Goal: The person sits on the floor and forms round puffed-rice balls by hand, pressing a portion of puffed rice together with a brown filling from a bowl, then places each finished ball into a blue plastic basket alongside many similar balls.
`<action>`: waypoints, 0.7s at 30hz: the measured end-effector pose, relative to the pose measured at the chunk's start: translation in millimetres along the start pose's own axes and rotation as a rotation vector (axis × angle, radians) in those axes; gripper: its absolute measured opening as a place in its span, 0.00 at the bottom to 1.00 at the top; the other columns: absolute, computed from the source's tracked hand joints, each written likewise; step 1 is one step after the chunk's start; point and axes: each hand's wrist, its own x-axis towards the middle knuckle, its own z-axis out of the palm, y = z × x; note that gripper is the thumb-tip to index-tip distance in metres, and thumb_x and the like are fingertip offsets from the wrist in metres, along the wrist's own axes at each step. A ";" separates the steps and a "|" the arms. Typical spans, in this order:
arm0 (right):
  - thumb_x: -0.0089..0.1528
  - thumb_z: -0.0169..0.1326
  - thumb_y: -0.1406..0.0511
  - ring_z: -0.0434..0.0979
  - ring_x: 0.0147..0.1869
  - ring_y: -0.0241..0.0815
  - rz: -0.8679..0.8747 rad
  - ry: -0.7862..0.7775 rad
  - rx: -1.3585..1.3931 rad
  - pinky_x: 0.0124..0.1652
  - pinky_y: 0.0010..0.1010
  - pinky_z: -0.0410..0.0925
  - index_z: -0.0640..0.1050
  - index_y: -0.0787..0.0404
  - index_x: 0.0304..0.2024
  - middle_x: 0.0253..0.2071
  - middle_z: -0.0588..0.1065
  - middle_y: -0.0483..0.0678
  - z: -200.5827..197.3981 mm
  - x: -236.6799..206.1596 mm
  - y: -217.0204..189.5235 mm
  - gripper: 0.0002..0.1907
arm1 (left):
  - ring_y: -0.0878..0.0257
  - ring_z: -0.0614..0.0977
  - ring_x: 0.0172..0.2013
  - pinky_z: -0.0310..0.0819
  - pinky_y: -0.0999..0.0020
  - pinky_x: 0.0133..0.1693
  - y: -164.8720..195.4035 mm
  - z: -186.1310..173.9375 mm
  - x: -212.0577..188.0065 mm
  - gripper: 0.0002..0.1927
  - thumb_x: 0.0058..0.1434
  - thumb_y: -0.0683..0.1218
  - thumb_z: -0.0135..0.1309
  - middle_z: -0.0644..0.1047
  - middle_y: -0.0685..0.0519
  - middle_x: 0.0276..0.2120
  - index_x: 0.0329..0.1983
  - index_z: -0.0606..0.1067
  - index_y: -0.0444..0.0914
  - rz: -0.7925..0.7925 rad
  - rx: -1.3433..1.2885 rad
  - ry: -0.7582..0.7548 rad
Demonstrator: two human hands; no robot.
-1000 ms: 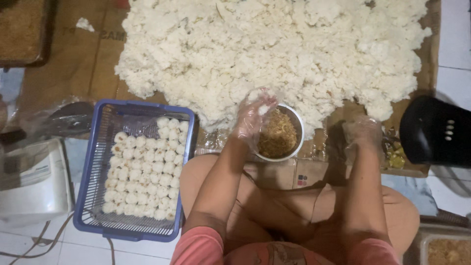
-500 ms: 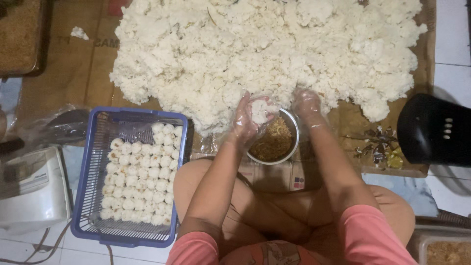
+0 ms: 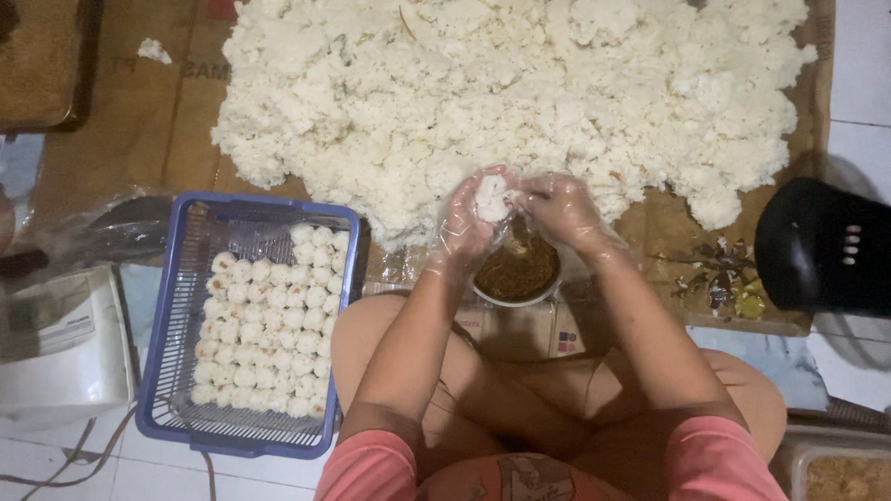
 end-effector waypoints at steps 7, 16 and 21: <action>0.66 0.56 0.65 0.76 0.34 0.35 0.101 0.062 0.128 0.34 0.31 0.74 0.81 0.60 0.38 0.37 0.79 0.50 21.1 -0.6 -13.0 0.05 | 0.58 0.81 0.49 0.82 0.67 0.45 11.2 26.4 -24.2 0.19 0.64 0.43 0.54 0.78 0.47 0.53 0.59 0.73 0.42 -0.070 0.345 0.163; 0.61 0.67 0.68 0.78 0.47 0.37 -0.430 0.373 -0.040 0.46 0.31 0.74 0.75 0.70 0.53 0.46 0.79 0.53 6.0 38.2 59.1 0.21 | 0.54 0.83 0.46 0.85 0.63 0.46 -9.1 -21.9 14.8 0.19 0.62 0.37 0.56 0.79 0.43 0.48 0.57 0.73 0.37 0.009 0.182 0.295; 0.56 0.63 0.59 0.79 0.45 0.44 -0.325 -0.040 -0.979 0.42 0.36 0.74 0.77 0.64 0.50 0.42 0.78 0.54 46.1 4.8 66.2 0.23 | 0.57 0.83 0.40 0.81 0.65 0.37 -18.0 -49.2 32.3 0.15 0.66 0.36 0.52 0.79 0.45 0.45 0.56 0.74 0.36 0.029 0.308 0.312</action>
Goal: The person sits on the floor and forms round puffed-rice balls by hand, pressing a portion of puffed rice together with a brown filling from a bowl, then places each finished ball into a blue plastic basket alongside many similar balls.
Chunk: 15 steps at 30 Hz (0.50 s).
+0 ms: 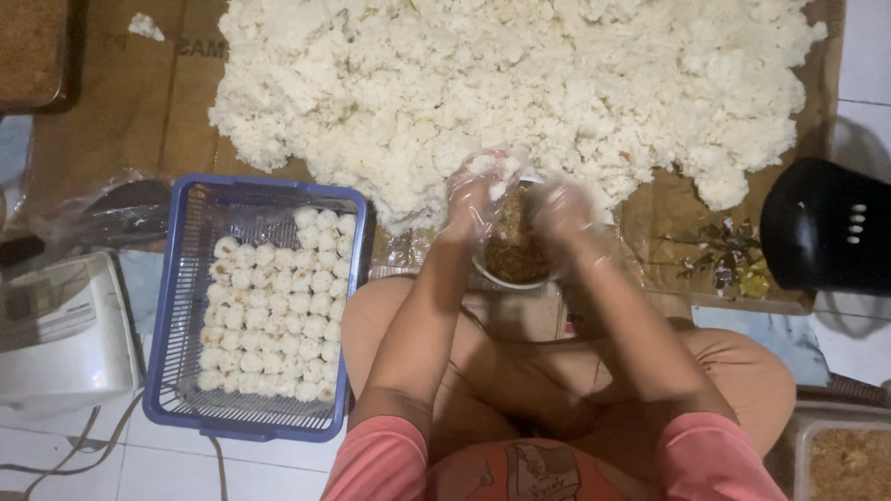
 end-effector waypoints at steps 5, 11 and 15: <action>0.65 0.51 0.55 0.82 0.38 0.51 -0.018 0.090 0.324 0.37 0.44 0.74 0.82 0.55 0.40 0.36 0.80 0.54 39.8 -31.3 -50.9 0.14 | 0.64 0.78 0.30 0.66 0.71 0.21 -1.1 -4.5 -5.9 0.16 0.66 0.38 0.46 0.80 0.48 0.41 0.55 0.77 0.39 0.073 0.096 -0.109; 0.66 0.53 0.62 0.82 0.40 0.51 0.123 0.099 0.557 0.43 0.44 0.74 0.85 0.57 0.42 0.40 0.82 0.56 22.8 -23.2 -12.7 0.11 | 0.67 0.80 0.35 0.75 0.74 0.32 -4.6 -9.2 -11.7 0.14 0.71 0.42 0.45 0.81 0.48 0.43 0.56 0.76 0.37 0.101 0.041 -0.009; 0.64 0.60 0.66 0.78 0.37 0.41 0.423 0.294 1.222 0.36 0.35 0.72 0.85 0.62 0.45 0.37 0.83 0.52 -15.8 -27.7 -11.5 0.09 | 0.69 0.82 0.40 0.80 0.75 0.40 -20.9 -8.4 -5.2 0.14 0.75 0.45 0.45 0.80 0.49 0.46 0.58 0.74 0.36 0.723 0.812 0.067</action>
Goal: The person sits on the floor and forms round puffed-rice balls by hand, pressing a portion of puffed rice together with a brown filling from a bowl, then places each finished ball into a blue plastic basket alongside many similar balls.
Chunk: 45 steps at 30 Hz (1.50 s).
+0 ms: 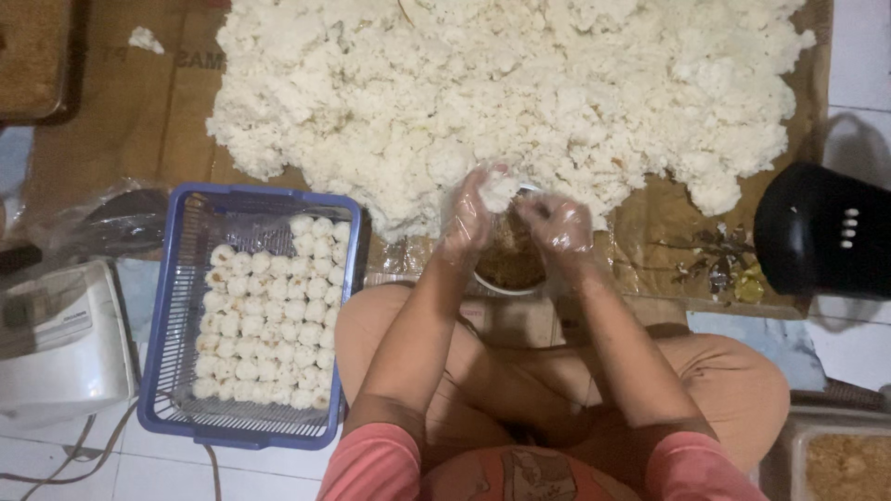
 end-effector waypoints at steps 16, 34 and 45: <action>0.65 0.58 0.67 0.80 0.43 0.46 -0.325 -0.026 0.036 0.43 0.36 0.75 0.80 0.63 0.44 0.41 0.78 0.55 7.4 3.6 -44.4 0.07 | 0.57 0.77 0.53 0.73 0.64 0.56 86.3 -21.6 -5.8 0.20 0.66 0.41 0.38 0.77 0.43 0.52 0.56 0.76 0.36 -0.441 -0.388 -0.266; 0.64 0.61 0.73 0.81 0.46 0.43 -0.882 0.259 -0.287 0.40 0.27 0.77 0.81 0.61 0.54 0.45 0.79 0.55 41.8 -10.1 -21.8 0.15 | 0.53 0.77 0.50 0.74 0.54 0.54 107.9 -25.7 -3.3 0.19 0.72 0.54 0.43 0.75 0.44 0.50 0.55 0.72 0.36 -0.907 -0.708 -0.161; 0.62 0.54 0.61 0.76 0.53 0.54 -0.768 0.061 -0.253 0.48 0.46 0.70 0.78 0.66 0.54 0.49 0.77 0.58 52.8 39.0 50.3 0.20 | 0.35 0.55 0.72 0.55 0.30 0.65 164.8 -38.5 -1.5 0.48 0.58 0.77 0.26 0.50 0.44 0.76 0.79 0.45 0.54 -1.002 -0.216 -0.358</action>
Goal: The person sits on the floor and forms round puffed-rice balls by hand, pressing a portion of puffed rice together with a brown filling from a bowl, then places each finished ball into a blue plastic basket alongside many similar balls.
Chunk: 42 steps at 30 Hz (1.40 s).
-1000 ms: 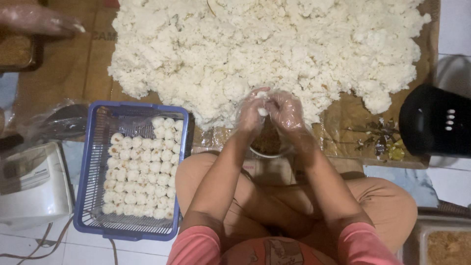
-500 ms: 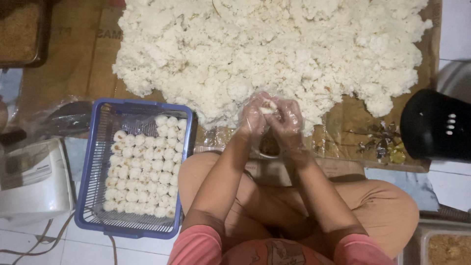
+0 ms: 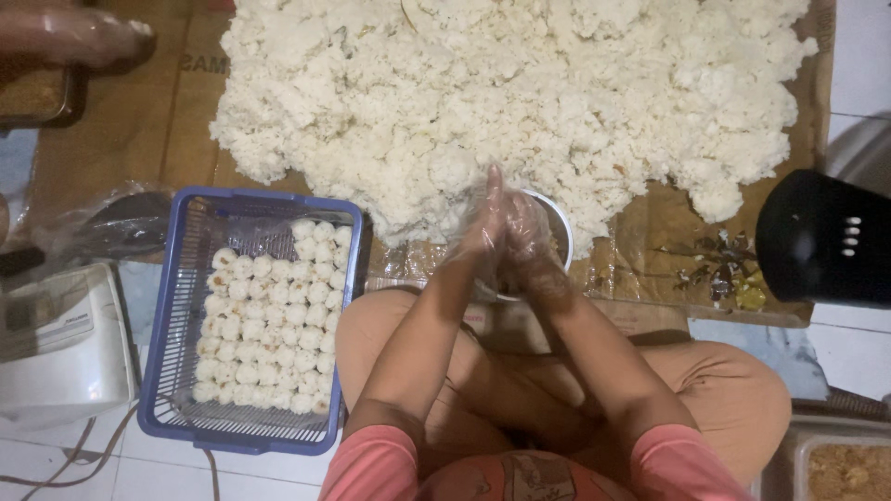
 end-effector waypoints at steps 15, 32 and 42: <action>0.66 0.48 0.68 0.67 0.65 0.46 0.687 -0.195 0.478 0.60 0.34 0.67 0.65 0.48 0.70 0.64 0.65 0.53 -32.6 50.4 -61.2 0.28 | 0.49 0.76 0.55 0.70 0.47 0.59 -19.5 -9.8 54.1 0.34 0.72 0.64 0.31 0.76 0.43 0.55 0.68 0.69 0.39 0.108 -0.221 0.148; 0.67 0.47 0.73 0.78 0.47 0.60 0.268 -0.324 0.074 0.47 0.48 0.71 0.78 0.67 0.43 0.45 0.77 0.62 -63.2 55.6 -108.3 0.08 | 0.52 0.85 0.48 0.81 0.55 0.49 -53.2 -24.2 108.5 0.21 0.66 0.54 0.50 0.84 0.44 0.44 0.49 0.81 0.35 0.509 0.250 0.241; 0.58 0.55 0.73 0.76 0.54 0.58 -0.107 -0.265 -0.068 0.50 0.45 0.72 0.81 0.65 0.52 0.54 0.74 0.62 -80.5 57.4 -67.5 0.19 | 0.64 0.70 0.20 0.64 0.67 0.20 -31.4 -16.6 77.8 0.39 0.69 0.72 0.37 0.71 0.49 0.25 0.50 0.78 0.32 0.146 -0.248 0.132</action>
